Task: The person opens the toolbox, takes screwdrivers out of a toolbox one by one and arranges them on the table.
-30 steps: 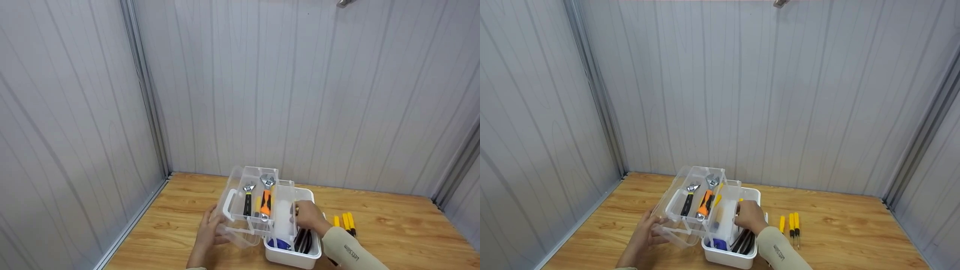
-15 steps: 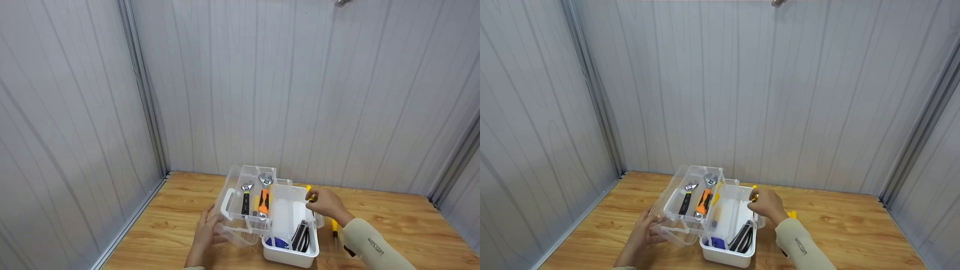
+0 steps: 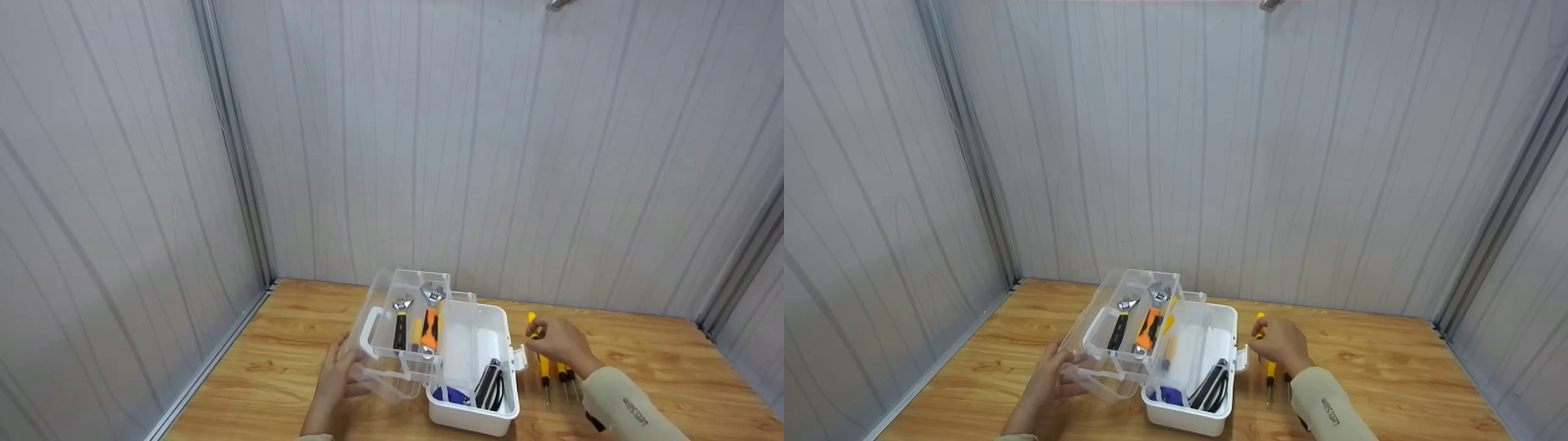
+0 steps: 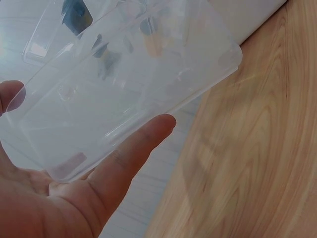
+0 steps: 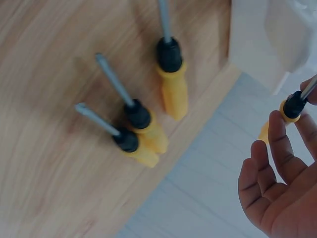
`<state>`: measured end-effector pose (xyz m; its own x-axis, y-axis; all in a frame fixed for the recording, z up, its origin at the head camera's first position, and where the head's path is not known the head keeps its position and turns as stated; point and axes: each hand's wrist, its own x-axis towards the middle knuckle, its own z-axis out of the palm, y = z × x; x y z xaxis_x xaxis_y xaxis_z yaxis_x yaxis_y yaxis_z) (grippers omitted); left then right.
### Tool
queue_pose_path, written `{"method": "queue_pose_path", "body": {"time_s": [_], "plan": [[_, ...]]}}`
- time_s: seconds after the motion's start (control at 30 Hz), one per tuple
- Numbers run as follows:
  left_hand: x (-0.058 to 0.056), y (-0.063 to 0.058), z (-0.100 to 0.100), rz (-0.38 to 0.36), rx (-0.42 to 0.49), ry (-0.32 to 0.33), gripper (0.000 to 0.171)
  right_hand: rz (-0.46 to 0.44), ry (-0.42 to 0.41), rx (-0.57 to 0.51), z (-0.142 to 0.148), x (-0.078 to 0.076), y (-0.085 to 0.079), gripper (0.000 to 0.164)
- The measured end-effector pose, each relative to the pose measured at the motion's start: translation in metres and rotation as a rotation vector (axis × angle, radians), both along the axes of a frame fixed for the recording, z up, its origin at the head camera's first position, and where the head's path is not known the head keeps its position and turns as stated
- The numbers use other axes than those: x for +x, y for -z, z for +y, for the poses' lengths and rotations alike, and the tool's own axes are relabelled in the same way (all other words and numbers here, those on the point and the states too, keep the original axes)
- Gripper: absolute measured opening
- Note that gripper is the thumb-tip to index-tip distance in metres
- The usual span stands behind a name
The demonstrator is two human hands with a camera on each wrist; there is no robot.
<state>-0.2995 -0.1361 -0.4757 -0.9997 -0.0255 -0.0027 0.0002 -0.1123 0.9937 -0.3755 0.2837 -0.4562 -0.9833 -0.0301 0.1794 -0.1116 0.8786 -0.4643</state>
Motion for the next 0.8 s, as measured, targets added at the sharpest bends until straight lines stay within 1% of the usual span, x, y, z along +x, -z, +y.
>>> {"method": "queue_pose_path", "body": {"time_s": [0.13,0.3,0.37,0.57,0.73,0.8], "plan": [[-0.001,0.000,-0.001,-0.002,0.004,0.011,0.062,-0.043,0.000,0.016,0.006,0.001,0.010,0.018],[-0.001,0.000,-0.001,0.008,-0.011,0.016,0.060,-0.048,-0.035,0.059,0.009,0.001,0.023,0.016],[0.000,-0.001,-0.001,0.013,-0.015,0.011,0.060,-0.055,-0.048,0.066,0.008,0.000,0.028,0.015],[0.001,-0.002,-0.001,0.008,-0.024,-0.011,0.061,-0.112,-0.046,0.055,0.003,-0.001,0.042,0.017],[0.001,-0.003,0.000,0.005,-0.019,-0.012,0.060,-0.138,-0.038,0.075,0.001,-0.001,0.049,0.017],[0.004,-0.007,0.000,0.006,-0.012,-0.011,0.060,-0.139,-0.045,0.082,0.000,-0.001,0.050,0.017]]}}
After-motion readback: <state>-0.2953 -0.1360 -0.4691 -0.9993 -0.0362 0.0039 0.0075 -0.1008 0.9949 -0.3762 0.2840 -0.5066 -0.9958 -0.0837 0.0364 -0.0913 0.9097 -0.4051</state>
